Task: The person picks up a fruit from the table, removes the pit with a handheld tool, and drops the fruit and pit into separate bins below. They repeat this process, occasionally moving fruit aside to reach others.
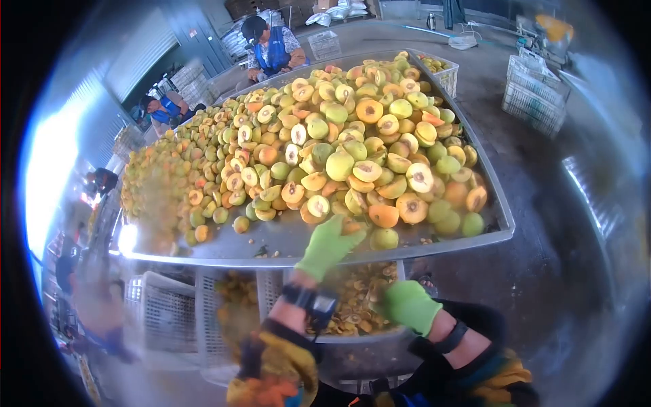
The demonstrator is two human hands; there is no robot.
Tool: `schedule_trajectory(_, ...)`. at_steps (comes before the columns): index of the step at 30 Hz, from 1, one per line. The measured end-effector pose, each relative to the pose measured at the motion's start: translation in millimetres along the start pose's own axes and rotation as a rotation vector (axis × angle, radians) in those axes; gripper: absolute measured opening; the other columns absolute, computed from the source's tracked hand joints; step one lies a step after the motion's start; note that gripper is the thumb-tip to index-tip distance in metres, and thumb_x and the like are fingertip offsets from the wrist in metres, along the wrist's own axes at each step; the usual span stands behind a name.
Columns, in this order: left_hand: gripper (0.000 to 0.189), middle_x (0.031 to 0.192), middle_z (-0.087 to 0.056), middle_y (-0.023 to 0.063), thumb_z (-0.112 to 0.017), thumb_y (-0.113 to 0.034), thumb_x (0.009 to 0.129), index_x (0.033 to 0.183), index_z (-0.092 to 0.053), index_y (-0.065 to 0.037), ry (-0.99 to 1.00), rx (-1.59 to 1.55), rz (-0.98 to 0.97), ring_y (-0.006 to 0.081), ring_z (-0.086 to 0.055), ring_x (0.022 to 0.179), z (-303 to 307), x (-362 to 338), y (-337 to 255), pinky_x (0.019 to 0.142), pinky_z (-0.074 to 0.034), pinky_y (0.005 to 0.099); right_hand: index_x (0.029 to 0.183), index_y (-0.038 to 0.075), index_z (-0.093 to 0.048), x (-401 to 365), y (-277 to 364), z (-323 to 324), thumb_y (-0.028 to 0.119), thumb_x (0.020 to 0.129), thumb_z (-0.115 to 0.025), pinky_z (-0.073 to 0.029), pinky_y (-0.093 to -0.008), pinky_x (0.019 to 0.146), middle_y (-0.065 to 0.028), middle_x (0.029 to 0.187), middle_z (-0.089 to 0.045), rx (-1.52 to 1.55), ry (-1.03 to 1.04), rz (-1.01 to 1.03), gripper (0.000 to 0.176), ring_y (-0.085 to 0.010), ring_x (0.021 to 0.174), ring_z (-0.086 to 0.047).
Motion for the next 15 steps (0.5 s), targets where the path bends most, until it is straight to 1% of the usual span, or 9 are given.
schedule_trajectory(1, 0.049, 0.099, -0.069, 0.0118, -0.071, -0.028, 0.085, 0.124, -0.058, -0.002, 0.001, 0.015, 0.007, 0.0223, -0.066, 0.095, 11.3, -11.3, 4.9, 0.083, -0.052, 0.0339, 0.090, 0.002, -0.064, -3.2, -4.0, 0.9, 0.028, 0.090, -0.060, -0.052, -0.0452, 0.064, -0.0166, 0.077, -0.066, 0.066, -0.284, 0.281, 0.026, -0.0358, 0.074, -0.066)
schedule_trajectory(3, 0.057, 0.119, -0.062, 0.0140, -0.065, -0.007, 0.084, 0.138, -0.048, -0.005, 0.197, -0.766, -0.126, 0.0246, -0.061, 0.110, 24.4, -44.9, 3.1, 0.092, -0.050, 0.0344, 0.088, 0.002, -0.062, 0.9, 13.1, 26.4, 0.029, 0.090, -0.062, -0.050, -0.0450, 0.060, -0.0167, 0.072, -0.064, 0.291, -0.295, 0.181, 0.027, -0.0361, 0.068, -0.064)
schedule_trajectory(4, 0.057, 0.119, -0.062, 0.0140, -0.065, -0.007, 0.084, 0.138, -0.048, -0.005, 0.177, -0.756, -0.117, 0.0246, -0.061, 0.110, 30.1, -61.7, 4.6, 0.092, -0.050, 0.0344, 0.087, 0.002, -0.060, 4.6, 18.8, 33.9, 0.030, 0.091, -0.063, -0.048, -0.0447, 0.055, -0.0167, 0.068, -0.062, 0.494, -0.296, 0.075, 0.028, -0.0365, 0.062, -0.062)
schedule_trajectory(6, 0.073, 0.133, -0.052, 0.0150, -0.062, 0.007, 0.078, 0.146, -0.039, -0.010, 0.124, -1.040, -0.072, 0.0272, -0.055, 0.119, 34.9, -93.0, 4.1, 0.098, -0.048, 0.0363, 0.085, 0.002, -0.058, 9.2, 41.2, 29.2, 0.028, 0.091, -0.064, -0.047, -0.0445, 0.053, -0.0172, 0.064, -0.060, 0.538, -0.329, 0.130, 0.027, -0.0364, 0.058, -0.060)
schedule_trajectory(7, 0.061, 0.136, -0.049, 0.0164, -0.060, -0.003, 0.088, 0.145, -0.039, -0.012, 0.126, -1.160, -0.116, 0.0301, -0.055, 0.119, 29.8, -102.9, -2.5, 0.095, -0.050, 0.0419, 0.084, 0.002, -0.057, 9.0, 50.2, 27.7, 0.026, 0.091, -0.065, -0.045, -0.0442, 0.050, -0.0176, 0.061, -0.058, 0.569, -0.378, 0.164, 0.026, -0.0364, 0.054, -0.059)
schedule_trajectory(8, 0.061, 0.136, -0.049, 0.0164, -0.060, -0.003, 0.088, 0.145, -0.039, -0.012, 0.121, -1.163, -0.117, 0.0301, -0.055, 0.119, 25.5, -107.2, -8.4, 0.095, -0.050, 0.0419, 0.084, 0.002, -0.057, 10.9, 55.7, 20.9, 0.026, 0.091, -0.065, -0.045, -0.0442, 0.050, -0.0176, 0.061, -0.058, 0.567, -0.374, 0.166, 0.026, -0.0364, 0.054, -0.059)
schedule_trajectory(10, 0.052, 0.131, -0.053, 0.0159, -0.056, -0.025, 0.097, 0.144, -0.040, -0.012, 0.047, -1.556, -0.002, 0.0337, -0.057, 0.113, 21.1, -111.3, -7.7, 0.091, -0.051, 0.0476, 0.090, 0.004, -0.056, 11.2, 66.9, 14.4, 0.018, 0.091, -0.066, -0.042, -0.0405, 0.048, -0.0153, 0.066, -0.056, 0.309, -0.522, 0.193, 0.017, -0.0332, 0.056, -0.059)
schedule_trajectory(11, 0.050, 0.125, -0.056, 0.0150, -0.049, -0.044, 0.099, 0.138, -0.045, -0.012, 0.032, -1.528, -0.003, 0.0345, -0.060, 0.106, 23.0, -109.3, -3.8, 0.086, -0.052, 0.0495, 0.091, 0.003, -0.055, 13.5, 71.7, 12.4, 0.016, 0.091, -0.065, -0.041, -0.0402, 0.046, -0.0146, 0.064, -0.055, 0.313, -0.521, 0.185, 0.017, -0.0327, 0.054, -0.058)
schedule_trajectory(15, 0.044, 0.123, -0.056, 0.0132, -0.043, -0.041, 0.102, 0.125, -0.048, -0.004, -0.128, -1.506, 0.090, 0.0321, -0.057, 0.110, 24.9, -109.6, -5.8, 0.097, -0.048, 0.0455, 0.092, 0.001, -0.056, 19.1, 92.9, 16.8, 0.013, 0.091, -0.064, -0.041, -0.0391, 0.045, -0.0147, 0.066, -0.056, 0.237, -0.570, 0.232, 0.014, -0.0311, 0.053, -0.058)
Point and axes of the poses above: each hand's wrist, its own x-axis towards the middle knuckle, its own z-axis out of the back of the hand, y = z × x, the point moved 6 cm from there along x, towards the middle knuckle
